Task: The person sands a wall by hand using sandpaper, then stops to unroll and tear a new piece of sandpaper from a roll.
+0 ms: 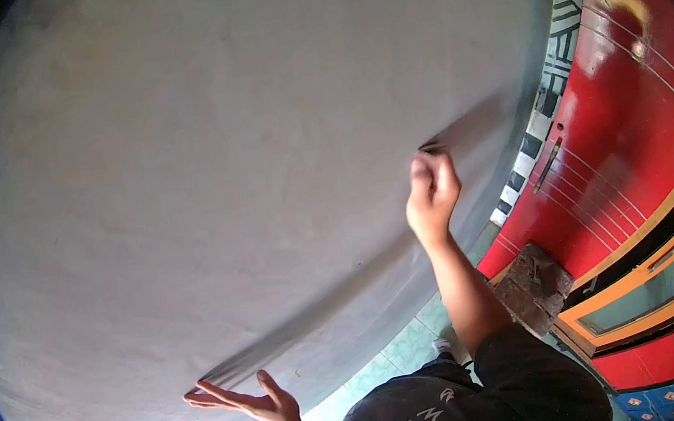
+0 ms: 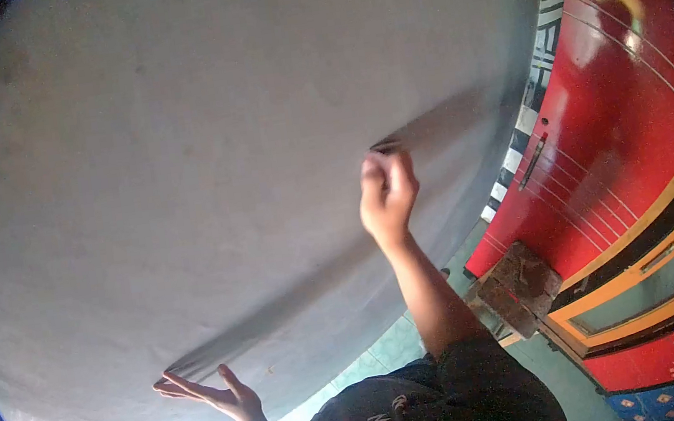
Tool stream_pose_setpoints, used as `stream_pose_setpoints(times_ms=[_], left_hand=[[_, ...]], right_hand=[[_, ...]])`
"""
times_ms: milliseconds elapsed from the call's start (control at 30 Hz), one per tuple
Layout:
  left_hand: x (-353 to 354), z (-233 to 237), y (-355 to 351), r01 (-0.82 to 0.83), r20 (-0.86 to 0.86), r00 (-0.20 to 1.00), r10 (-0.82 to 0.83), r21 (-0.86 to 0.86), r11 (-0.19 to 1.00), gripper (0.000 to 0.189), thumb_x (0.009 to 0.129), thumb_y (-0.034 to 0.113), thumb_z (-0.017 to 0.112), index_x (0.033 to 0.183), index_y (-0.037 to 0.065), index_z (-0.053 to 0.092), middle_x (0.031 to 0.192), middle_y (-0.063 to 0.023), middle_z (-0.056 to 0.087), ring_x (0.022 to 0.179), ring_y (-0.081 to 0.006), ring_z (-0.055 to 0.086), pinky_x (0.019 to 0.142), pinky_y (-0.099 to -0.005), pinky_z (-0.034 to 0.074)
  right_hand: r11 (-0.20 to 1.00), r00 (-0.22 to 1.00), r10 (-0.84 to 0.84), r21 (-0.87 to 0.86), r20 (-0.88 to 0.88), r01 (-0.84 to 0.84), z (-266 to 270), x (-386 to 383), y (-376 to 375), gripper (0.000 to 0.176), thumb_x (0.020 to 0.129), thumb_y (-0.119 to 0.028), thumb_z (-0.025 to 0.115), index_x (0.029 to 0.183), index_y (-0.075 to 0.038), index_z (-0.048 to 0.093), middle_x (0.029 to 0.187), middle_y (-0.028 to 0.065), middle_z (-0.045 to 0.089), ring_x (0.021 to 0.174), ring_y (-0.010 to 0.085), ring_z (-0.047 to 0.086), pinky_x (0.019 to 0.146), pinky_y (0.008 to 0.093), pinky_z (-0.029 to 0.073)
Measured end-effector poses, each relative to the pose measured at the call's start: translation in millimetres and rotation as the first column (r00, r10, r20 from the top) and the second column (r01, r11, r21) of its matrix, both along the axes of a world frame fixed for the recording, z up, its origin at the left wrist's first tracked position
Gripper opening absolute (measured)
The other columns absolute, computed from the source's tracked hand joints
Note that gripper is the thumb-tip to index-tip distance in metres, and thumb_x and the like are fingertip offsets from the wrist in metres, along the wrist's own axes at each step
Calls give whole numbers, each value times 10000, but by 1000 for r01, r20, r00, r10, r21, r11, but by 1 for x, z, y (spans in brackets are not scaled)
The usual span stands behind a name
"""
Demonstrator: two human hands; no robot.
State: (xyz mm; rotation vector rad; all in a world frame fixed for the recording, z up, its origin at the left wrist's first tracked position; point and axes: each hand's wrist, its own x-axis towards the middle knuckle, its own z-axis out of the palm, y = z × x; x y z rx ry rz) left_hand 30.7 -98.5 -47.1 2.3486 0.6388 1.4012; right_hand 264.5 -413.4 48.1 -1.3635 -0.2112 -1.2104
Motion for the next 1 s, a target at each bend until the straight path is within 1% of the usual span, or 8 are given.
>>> stream_pose_setpoints(times_ms=[100,233,433,600,733,800,933,1000], left_hand=[[26,6,-51,51,24,998,-51,-5,999,1005,925,682,544,1644,164,72,1678,-222,-140,1528,-470,-146,1119,-794,57],[62,16,-101,-5,30,1000,5,12,1000,989,926,691,531,1643,219,40,1688,-185,-121,1528,-464,-147,1120,-808,49],[105,14,-165,-61,28,998,59,86,994,1015,921,703,525,1644,174,47,1685,-205,-120,1526,-473,-148,1122,-799,26],[140,12,-224,-71,16,997,70,92,993,1024,919,707,526,1644,179,31,1678,-218,-139,1524,-474,-153,1116,-805,20],[152,1,-251,-62,-28,997,66,111,992,1018,922,698,531,1643,209,4,1681,-201,-137,1521,-477,-156,1113,-814,24],[157,0,-260,-32,-37,999,37,111,993,1032,919,690,541,1644,177,14,1670,-223,-171,1518,-474,-176,1115,-805,22],[163,1,-264,-57,-33,998,62,136,989,1026,929,658,559,1643,188,-9,1669,-220,-178,1517,-475,-177,1123,-796,22],[163,-4,-262,-70,-35,996,76,150,986,1028,929,656,560,1642,189,-14,1667,-227,-177,1517,-478,-173,1125,-795,26]], right_hand=[[984,999,-18,-177,38,24,2,21,-44,102,872,-102,686,853,-60,595,789,105,581,725,273,547,702,407,459],[662,919,110,-718,378,216,10,32,-80,190,809,-97,724,765,-126,541,749,31,540,712,227,538,689,427,447],[986,999,-6,168,-54,15,23,119,-195,60,901,-104,654,885,-67,610,809,115,577,755,305,549,751,432,455],[746,919,33,-622,392,238,13,117,-208,132,871,-125,684,820,-86,569,791,122,542,753,334,546,745,474,443],[993,991,-107,51,77,103,16,178,-269,94,939,-85,599,909,0,573,806,143,565,742,335,549,716,431,458],[990,998,-63,125,-18,65,39,174,-275,74,938,-73,582,893,-14,576,817,132,569,745,344,543,712,444,440],[739,929,62,-642,364,202,35,140,-244,201,824,-207,758,802,-109,584,767,95,533,694,325,500,690,453,386],[738,908,57,-630,414,241,34,148,-256,148,860,-154,724,816,-86,601,769,92,556,690,315,521,679,449,411]])
